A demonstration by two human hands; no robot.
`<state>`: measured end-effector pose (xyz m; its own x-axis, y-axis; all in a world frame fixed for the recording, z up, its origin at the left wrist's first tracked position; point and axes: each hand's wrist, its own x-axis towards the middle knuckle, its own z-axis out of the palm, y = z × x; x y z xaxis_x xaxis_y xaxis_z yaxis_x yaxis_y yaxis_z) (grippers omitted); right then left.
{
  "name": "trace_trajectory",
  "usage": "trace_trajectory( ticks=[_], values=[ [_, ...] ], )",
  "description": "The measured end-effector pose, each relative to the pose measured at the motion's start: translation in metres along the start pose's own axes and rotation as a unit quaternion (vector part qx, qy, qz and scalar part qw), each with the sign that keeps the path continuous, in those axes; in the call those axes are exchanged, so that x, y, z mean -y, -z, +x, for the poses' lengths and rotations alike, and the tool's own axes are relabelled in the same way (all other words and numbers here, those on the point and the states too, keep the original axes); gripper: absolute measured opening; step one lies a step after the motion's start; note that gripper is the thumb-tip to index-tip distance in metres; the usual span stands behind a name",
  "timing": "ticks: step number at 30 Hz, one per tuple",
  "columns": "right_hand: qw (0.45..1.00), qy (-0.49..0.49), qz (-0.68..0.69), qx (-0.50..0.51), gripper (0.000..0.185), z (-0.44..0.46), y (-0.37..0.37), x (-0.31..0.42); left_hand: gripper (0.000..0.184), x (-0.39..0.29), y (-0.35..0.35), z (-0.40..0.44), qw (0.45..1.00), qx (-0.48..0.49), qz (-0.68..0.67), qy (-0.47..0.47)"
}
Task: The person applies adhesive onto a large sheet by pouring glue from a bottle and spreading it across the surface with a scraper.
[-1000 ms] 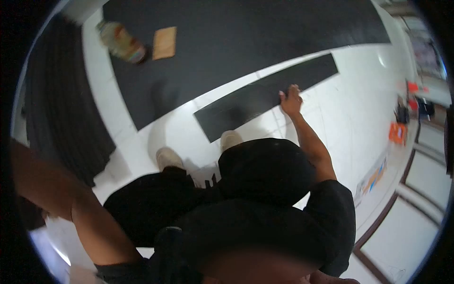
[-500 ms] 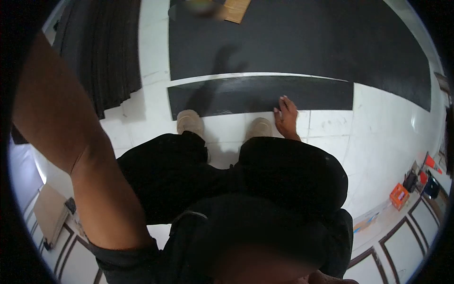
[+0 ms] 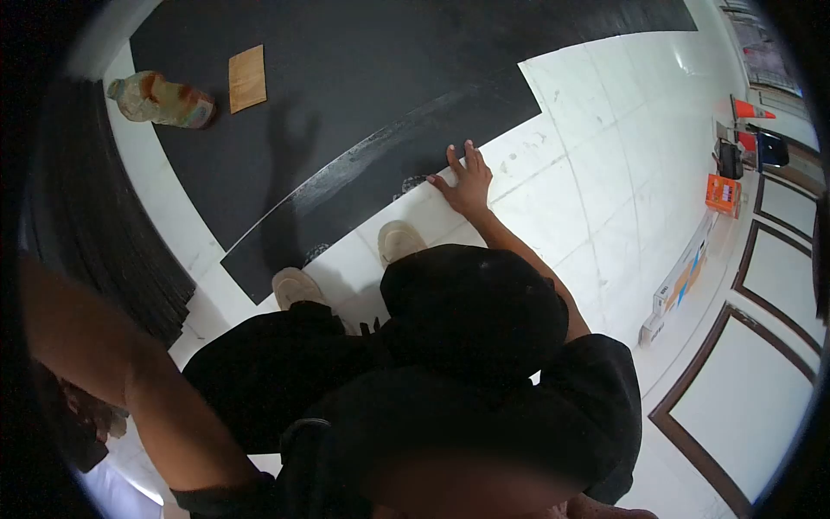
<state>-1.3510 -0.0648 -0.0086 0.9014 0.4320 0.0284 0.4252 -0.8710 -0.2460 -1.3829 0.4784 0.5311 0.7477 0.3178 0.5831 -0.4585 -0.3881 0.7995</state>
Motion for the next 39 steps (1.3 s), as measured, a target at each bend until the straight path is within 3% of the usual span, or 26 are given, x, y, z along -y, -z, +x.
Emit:
trace_trajectory(
  ticks=[3,4,6,8,9,10,11,12,13,14,15,16,17,18,19,20,22,23,24,25,30,32,34,36,37,39],
  values=[
    [0.997,-0.021,0.062,-0.03,0.074,0.017,0.037,0.003,0.061,0.004,-0.026,0.005,1.0,-0.019,-0.001,0.011],
    [0.991,0.029,0.095,-0.093,0.07,0.017,0.041,0.008,0.06,0.011,-0.029,-0.005,0.999,-0.035,-0.001,0.018],
    [0.985,0.086,0.138,-0.056,0.068,0.016,0.062,0.012,0.058,0.017,-0.041,-0.015,0.997,-0.069,0.002,0.017],
    [0.96,-0.013,0.277,0.023,0.08,0.003,0.078,0.036,0.056,0.014,-0.042,-0.022,0.994,-0.111,-0.012,-0.012],
    [0.988,0.01,0.095,0.12,0.079,0.012,0.084,0.058,0.055,0.035,-0.03,-0.02,0.99,-0.132,-0.033,-0.029],
    [0.993,0.091,0.002,0.076,0.077,0.006,0.054,0.023,0.054,0.029,-0.022,-0.016,0.986,-0.154,-0.05,-0.049],
    [0.988,0.134,-0.007,0.082,0.075,0.004,0.041,-0.01,0.054,0.027,-0.019,-0.01,0.98,-0.168,-0.086,-0.069],
    [0.988,0.053,-0.03,0.145,0.068,0.01,0.058,0.001,0.053,0.025,-0.007,-0.006,0.972,-0.183,-0.121,-0.078],
    [0.959,-0.003,0.0,0.284,0.065,0.038,0.067,-0.003,0.046,0.013,0.004,-0.007,0.961,-0.192,-0.185,-0.075],
    [0.949,0.065,-0.055,0.304,0.055,0.062,0.074,0.002,0.041,0.0,0.012,-0.014,0.946,-0.187,-0.251,-0.088],
    [0.955,0.121,-0.154,0.223,0.035,0.083,0.076,0.014,0.035,-0.017,0.024,-0.026,0.937,-0.17,-0.298,-0.067],
    [0.968,0.179,-0.084,0.152,0.02,0.152,0.088,0.004,0.035,0.012,-0.011,0.009,0.938,-0.177,-0.292,-0.065],
    [0.936,0.181,-0.145,0.265,0.014,0.199,0.127,0.073,0.033,0.018,-0.021,0.019,0.925,-0.221,-0.296,-0.084],
    [0.965,0.165,0.004,0.205,0.012,0.236,0.132,0.099,0.031,0.021,-0.024,0.024,0.909,-0.266,-0.304,-0.102],
    [0.955,0.247,-0.054,0.156,0.013,0.275,0.146,0.128,0.03,0.019,-0.03,0.022,0.898,-0.289,-0.313,-0.108],
    [0.946,0.266,-0.119,0.141,0.018,0.305,0.171,0.18,0.03,0.017,-0.036,0.019,0.887,-0.311,-0.321,-0.114],
    [0.93,0.303,-0.169,0.122,0.025,0.384,0.198,0.247,0.02,0.004,-0.032,0.003,0.894,-0.258,-0.346,-0.12],
    [0.94,0.324,0.061,0.091,0.023,0.383,0.213,0.289,0.017,-0.001,-0.032,0.001,0.895,-0.241,-0.354,-0.124],
    [0.887,0.366,0.274,0.072,0.021,0.38,0.229,0.332,0.01,0.0,-0.035,0.003,0.904,-0.217,-0.35,-0.115],
    [0.858,0.361,0.361,0.062,0.021,0.376,0.234,0.362,0.006,-0.002,-0.035,0.001,0.909,-0.203,-0.346,-0.112],
    [0.899,0.209,0.382,0.046,0.022,0.372,0.224,0.385,0.006,-0.011,-0.025,-0.013,0.937,-0.171,-0.278,-0.128],
    [0.887,0.138,0.438,0.044,0.022,0.39,0.223,0.365,0.011,-0.005,-0.024,-0.011,0.941,-0.184,-0.244,-0.149],
    [0.838,0.081,0.537,0.046,0.025,0.425,0.232,0.331,0.01,-0.009,-0.013,-0.019,0.948,-0.184,-0.21,-0.152],
    [0.755,0.054,0.653,0.017,0.034,0.439,0.259,0.311,0.01,-0.023,-0.008,-0.027,0.951,-0.175,-0.209,-0.146],
    [0.751,0.058,0.658,0.017,0.034,0.451,0.273,0.307,0.01,-0.031,-0.007,-0.03,0.953,-0.167,-0.215,-0.134],
    [0.629,0.142,0.763,0.033,0.038,0.484,0.302,0.295,0.012,-0.043,-0.008,-0.032,0.956,-0.166,-0.18,-0.161]
  ],
)
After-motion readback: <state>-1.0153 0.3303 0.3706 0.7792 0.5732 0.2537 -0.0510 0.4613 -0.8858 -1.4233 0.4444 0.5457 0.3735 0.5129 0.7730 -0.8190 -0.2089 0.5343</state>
